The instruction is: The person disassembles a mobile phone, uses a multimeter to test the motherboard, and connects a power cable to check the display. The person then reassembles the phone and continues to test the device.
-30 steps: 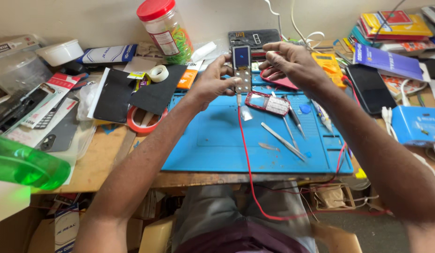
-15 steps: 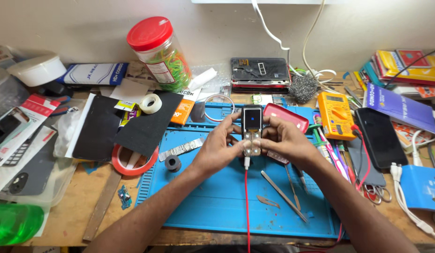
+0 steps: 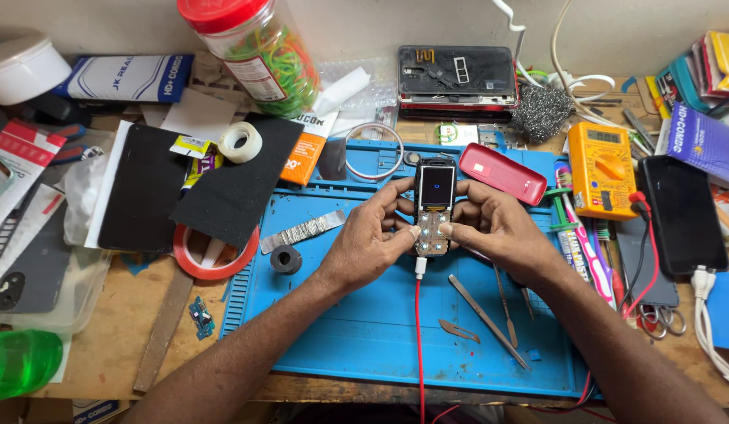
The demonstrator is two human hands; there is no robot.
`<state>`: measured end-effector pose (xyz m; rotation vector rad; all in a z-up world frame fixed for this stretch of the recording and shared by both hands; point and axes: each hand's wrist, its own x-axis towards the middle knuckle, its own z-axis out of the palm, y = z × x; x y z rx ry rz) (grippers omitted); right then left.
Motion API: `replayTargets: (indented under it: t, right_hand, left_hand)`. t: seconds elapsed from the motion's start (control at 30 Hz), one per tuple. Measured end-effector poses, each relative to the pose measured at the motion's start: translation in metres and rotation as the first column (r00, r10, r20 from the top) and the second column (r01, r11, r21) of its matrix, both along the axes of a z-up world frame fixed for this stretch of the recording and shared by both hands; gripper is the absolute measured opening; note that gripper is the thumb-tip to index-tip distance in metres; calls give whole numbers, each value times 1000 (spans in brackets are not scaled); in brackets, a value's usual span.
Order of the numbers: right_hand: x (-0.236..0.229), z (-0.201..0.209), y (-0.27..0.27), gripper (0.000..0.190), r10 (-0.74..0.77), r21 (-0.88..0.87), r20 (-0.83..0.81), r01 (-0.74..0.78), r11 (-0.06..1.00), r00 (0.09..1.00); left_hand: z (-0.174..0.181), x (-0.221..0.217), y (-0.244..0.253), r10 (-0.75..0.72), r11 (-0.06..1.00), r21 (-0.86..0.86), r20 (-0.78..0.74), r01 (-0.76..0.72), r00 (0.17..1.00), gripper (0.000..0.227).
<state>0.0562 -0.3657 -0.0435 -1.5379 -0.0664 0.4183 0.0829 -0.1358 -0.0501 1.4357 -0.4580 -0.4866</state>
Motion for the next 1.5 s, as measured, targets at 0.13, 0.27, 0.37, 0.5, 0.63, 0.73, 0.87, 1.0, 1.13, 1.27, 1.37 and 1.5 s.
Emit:
replayTargets:
  t: [0.13, 0.27, 0.37, 0.5, 0.63, 0.73, 0.87, 1.0, 1.13, 1.27, 1.37, 1.5]
  right_hand:
    - [-1, 1, 1, 47, 3, 13, -3, -3, 1000, 1000]
    - [0, 2, 2, 46, -4, -48, 11, 4, 999, 1000]
    - [-3, 0, 4, 45, -26, -66, 19, 27, 997, 999]
    - [-2, -1, 6, 44, -12, -104, 61, 19, 994, 998]
    - [-3, 0, 7, 43, -13, -112, 54, 19, 994, 998]
    - [-2, 0, 7, 44, -15, -124, 50, 21, 992, 999]
    - [-1, -4, 5, 42, 2, -86, 57, 3, 996, 998]
    - [0, -5, 7, 40, 13, -40, 64, -11, 999, 998]
    - [-2, -3, 8, 41, 10, -60, 44, -7, 998, 999]
    - [-2, -1, 8, 42, -5, -144, 28, 9, 990, 1000]
    - [-1, -1, 8, 43, 3, -102, 33, 1, 995, 999]
    - [-1, -2, 8, 42, 1, -103, 41, 3, 995, 999]
  left_hand:
    - [-2, -2, 1, 1, 1000, 4, 17, -1, 1000, 63]
    - [-2, -1, -1, 20, 1000, -8, 21, -20, 1000, 61]
    - [-4, -2, -1, 49, 998, 30, 51, -50, 998, 56]
    - [-5, -1, -3, 71, 997, 38, 59, -74, 996, 52]
    - [-5, -1, -3, 69, 997, 26, 12, -69, 998, 49]
    - [-5, 0, -3, 68, 998, 16, 20, -69, 997, 47]
    - [-7, 0, -4, 63, 998, 3, 10, -63, 998, 47]
    - [-4, 0, -4, 73, 997, 0, -13, -73, 997, 46]
    - [0, -1, -3, 70, 997, 39, -29, -68, 997, 46]
    - [0, -1, -3, 64, 997, 44, -24, -63, 998, 46]
    - [-1, -1, -3, 65, 997, 40, -21, -65, 998, 47]
    - [-3, -1, -3, 69, 997, 43, 6, -69, 998, 49]
